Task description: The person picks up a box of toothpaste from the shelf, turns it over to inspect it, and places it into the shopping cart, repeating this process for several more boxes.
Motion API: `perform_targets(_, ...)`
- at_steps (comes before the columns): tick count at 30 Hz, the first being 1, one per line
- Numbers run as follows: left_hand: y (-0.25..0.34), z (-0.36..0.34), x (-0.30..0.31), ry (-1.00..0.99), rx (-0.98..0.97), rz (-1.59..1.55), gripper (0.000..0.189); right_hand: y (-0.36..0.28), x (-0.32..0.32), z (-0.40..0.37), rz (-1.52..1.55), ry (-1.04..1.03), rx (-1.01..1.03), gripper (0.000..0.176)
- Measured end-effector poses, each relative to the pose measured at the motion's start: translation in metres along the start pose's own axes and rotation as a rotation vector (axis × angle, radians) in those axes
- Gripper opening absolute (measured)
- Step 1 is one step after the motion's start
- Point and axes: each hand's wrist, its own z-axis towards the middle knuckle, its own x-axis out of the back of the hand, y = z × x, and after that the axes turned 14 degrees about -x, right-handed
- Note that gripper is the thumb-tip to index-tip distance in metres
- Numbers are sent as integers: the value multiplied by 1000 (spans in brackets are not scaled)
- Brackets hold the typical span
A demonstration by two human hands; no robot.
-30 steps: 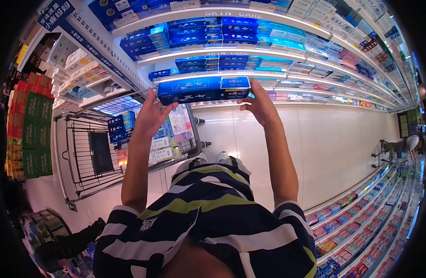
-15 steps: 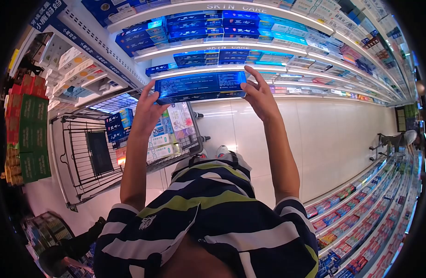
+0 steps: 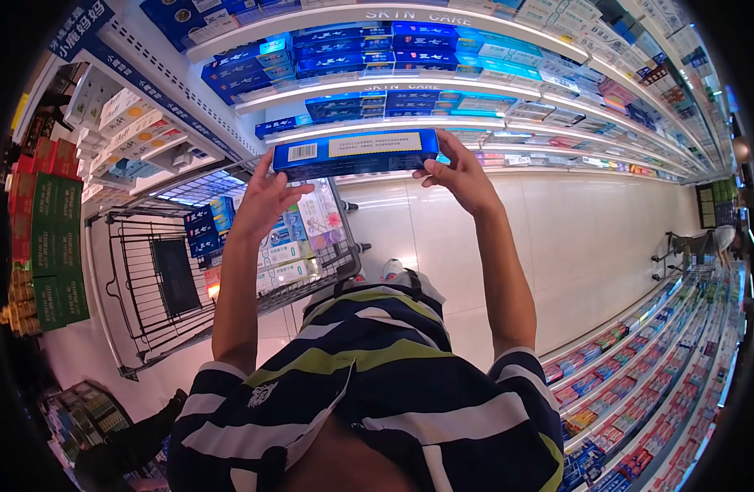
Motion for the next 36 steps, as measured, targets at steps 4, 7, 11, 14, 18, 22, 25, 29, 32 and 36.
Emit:
perform_targets(4, -6, 4, 4, -86, -138, -71, 40, 7, -4, 4, -7, -32, 129, 49)
perform_targets(7, 6, 6, -5, 96, 7, -101, 24, 13, 4, 12, 158, -77, 114, 45)
perform_targets(11, 0, 11, -12, 101, -44, 55, 29, 9, 9, 17, 122, -4, -3, 52)
perform_targets(14, -2, 14, -18, 86, -132, -62, 44, -13, -1, 14, -49, 35, 79, 59)
perform_targets(18, -17, 25, -19, 154, -111, -142, 58, -37, 18, 28, -421, -101, -44, 66)
perform_targets(22, -43, 45, -21, 181, -116, -226, 50, -59, 26, 55, -920, -189, -145, 62)
perform_targets(25, -50, 60, -24, 147, -155, -287, 49, -61, 30, 82, -993, -233, -28, 60)
perform_targets(29, -56, 78, -30, 180, -207, -312, 49, -72, 29, 115, -911, -267, 7, 59)
perform_targets(32, -56, 96, -36, 178, -281, -290, 53, -81, 35, 136, -996, -266, 51, 57)
perform_targets(36, -59, 115, -37, 307, -311, -166, 55, -90, 37, 167, -1107, -104, 260, 52)
